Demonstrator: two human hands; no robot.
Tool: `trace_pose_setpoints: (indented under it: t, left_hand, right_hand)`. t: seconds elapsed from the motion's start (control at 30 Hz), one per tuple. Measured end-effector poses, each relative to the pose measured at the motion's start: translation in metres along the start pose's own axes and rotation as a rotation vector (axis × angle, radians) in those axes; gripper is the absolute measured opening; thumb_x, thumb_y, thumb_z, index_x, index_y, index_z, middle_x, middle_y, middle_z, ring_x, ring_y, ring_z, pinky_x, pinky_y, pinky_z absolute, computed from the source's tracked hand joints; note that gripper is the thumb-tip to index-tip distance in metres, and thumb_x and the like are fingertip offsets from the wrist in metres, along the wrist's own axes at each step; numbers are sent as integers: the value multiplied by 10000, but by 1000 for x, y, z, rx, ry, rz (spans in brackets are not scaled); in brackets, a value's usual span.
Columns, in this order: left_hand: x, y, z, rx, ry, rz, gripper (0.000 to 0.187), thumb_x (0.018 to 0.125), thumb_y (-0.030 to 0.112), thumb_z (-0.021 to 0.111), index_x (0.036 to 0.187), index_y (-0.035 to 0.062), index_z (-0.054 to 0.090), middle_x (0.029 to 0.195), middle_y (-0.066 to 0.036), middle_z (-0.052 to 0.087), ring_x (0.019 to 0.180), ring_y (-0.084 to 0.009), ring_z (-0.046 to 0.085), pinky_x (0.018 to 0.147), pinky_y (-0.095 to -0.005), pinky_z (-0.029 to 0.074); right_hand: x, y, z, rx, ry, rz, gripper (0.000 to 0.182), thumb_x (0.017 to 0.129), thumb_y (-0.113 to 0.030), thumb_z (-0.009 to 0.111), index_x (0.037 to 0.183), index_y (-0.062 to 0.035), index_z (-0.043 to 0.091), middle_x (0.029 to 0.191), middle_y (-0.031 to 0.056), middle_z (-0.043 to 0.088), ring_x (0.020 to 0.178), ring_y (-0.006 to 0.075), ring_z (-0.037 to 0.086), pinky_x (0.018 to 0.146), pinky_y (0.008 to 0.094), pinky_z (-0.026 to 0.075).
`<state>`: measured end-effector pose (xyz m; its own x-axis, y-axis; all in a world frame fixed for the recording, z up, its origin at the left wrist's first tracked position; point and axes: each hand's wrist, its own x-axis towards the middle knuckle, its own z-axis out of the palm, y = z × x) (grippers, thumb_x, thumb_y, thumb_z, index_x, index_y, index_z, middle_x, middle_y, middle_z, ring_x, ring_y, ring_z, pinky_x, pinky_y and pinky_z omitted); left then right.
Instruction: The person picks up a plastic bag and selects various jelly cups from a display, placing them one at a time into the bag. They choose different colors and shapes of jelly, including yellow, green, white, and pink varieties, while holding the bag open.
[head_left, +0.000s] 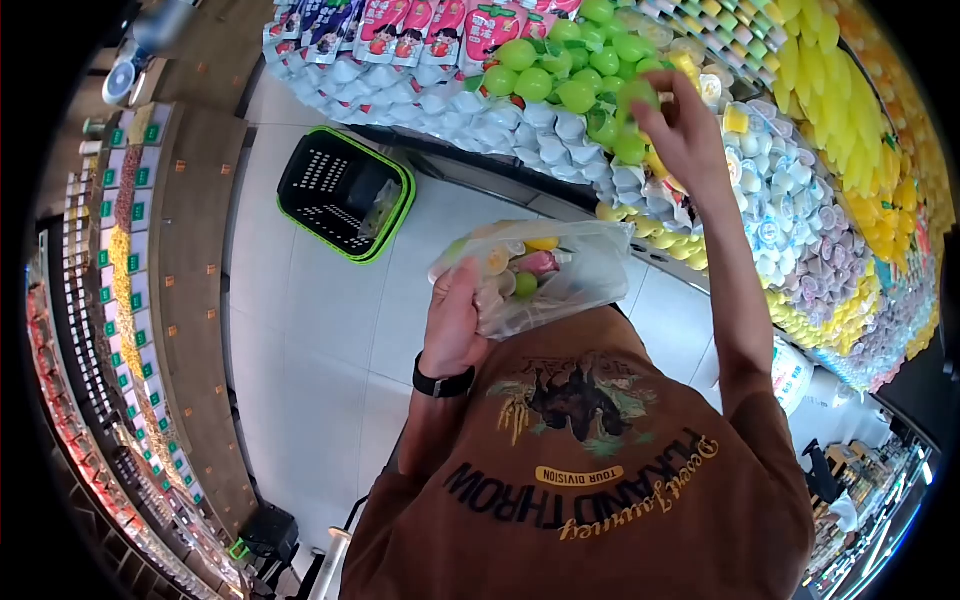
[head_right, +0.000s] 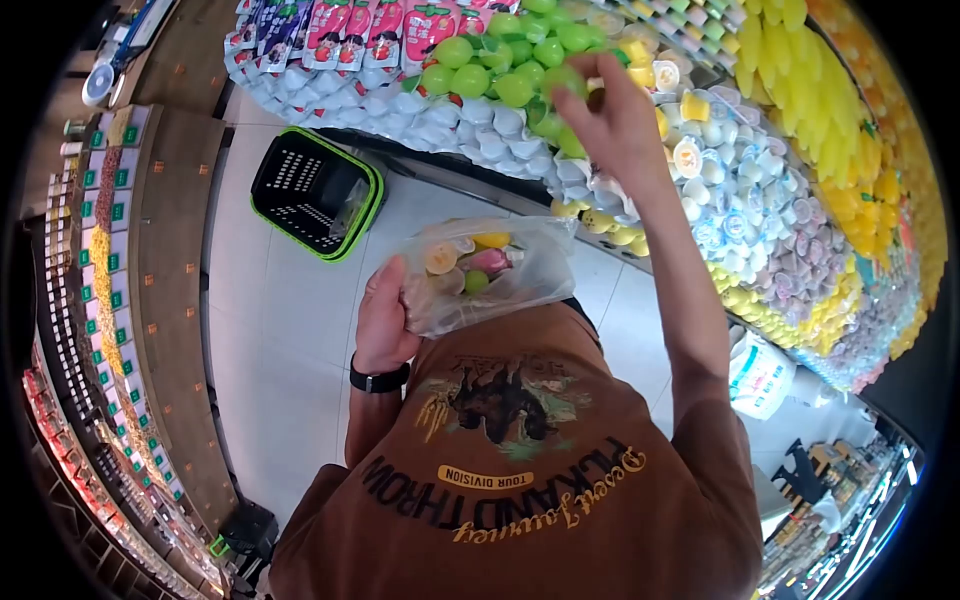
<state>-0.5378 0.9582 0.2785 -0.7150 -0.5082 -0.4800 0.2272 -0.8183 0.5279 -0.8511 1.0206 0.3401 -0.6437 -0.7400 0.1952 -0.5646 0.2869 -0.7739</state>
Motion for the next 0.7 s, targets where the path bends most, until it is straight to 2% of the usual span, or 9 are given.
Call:
trace_pose_setpoints:
  t: [0.03,0.1,0.2,0.3,0.43,0.47,0.57,0.63,0.7]
  left_hand:
    - [0,0,-2,8,1,0,365,1016,235,439,1246,-27,546,1187,-128,633,1011,-209,638,892,-340,515]
    - [-3,1,-3,20,10,-3,363,1014,234,442,1246,-26,546,1184,-129,634,1007,-210,639,887,-343,517]
    - [-7,4,0,17,24,-19,324,1016,203,442,1250,7,552,1159,-113,644,991,-205,643,879,-352,527]
    - [-12,5,-1,-11,40,-26,324,1015,201,442,1249,5,552,1161,-118,644,996,-213,643,882,-356,525]
    - [-15,3,0,-17,60,-6,329,1014,194,442,1258,-1,543,1176,-128,637,1013,-220,639,890,-359,520]
    - [-14,3,-1,-15,49,-8,331,1014,192,442,1263,-2,539,1183,-130,633,1019,-220,637,893,-359,518]
    - [-17,7,2,35,58,20,362,1008,240,457,1213,-42,553,1157,-128,641,1001,-200,639,870,-328,518]
    - [-17,7,5,30,83,26,361,1007,240,459,1218,-38,552,1156,-130,641,993,-196,640,858,-322,521]
    - [-17,7,9,26,86,25,355,1007,241,460,1212,-33,556,1145,-128,642,978,-190,640,844,-318,524]
  right_hand:
    - [14,0,7,-142,74,-55,328,827,-228,708,1053,-24,587,828,70,646,615,104,583,568,260,475]
    - [42,26,32,-202,221,-251,291,826,-195,714,1038,-33,598,832,58,647,626,118,594,589,269,488]
    - [60,55,59,-325,159,-296,375,804,-166,741,1121,-55,575,918,122,651,670,215,644,618,333,518]
    - [63,67,64,-283,145,-313,383,795,-150,742,1134,-72,581,975,137,643,706,244,661,640,356,530]
    - [55,59,54,-282,131,-301,324,824,-132,720,1120,-71,604,1005,127,638,743,233,666,668,338,534]
    - [49,50,50,-149,150,-305,316,844,-116,703,1137,-64,596,1058,114,626,777,200,664,679,312,532]
    - [4,-1,28,37,68,-161,210,842,-143,698,1002,-35,616,835,54,647,660,130,616,616,269,504]
    - [-47,-33,32,483,-281,-47,140,853,-98,681,963,-30,628,817,51,642,709,133,633,628,270,505]
    - [-80,-52,33,463,-700,-110,108,901,-80,621,1004,-47,632,859,59,636,804,165,629,705,278,500]
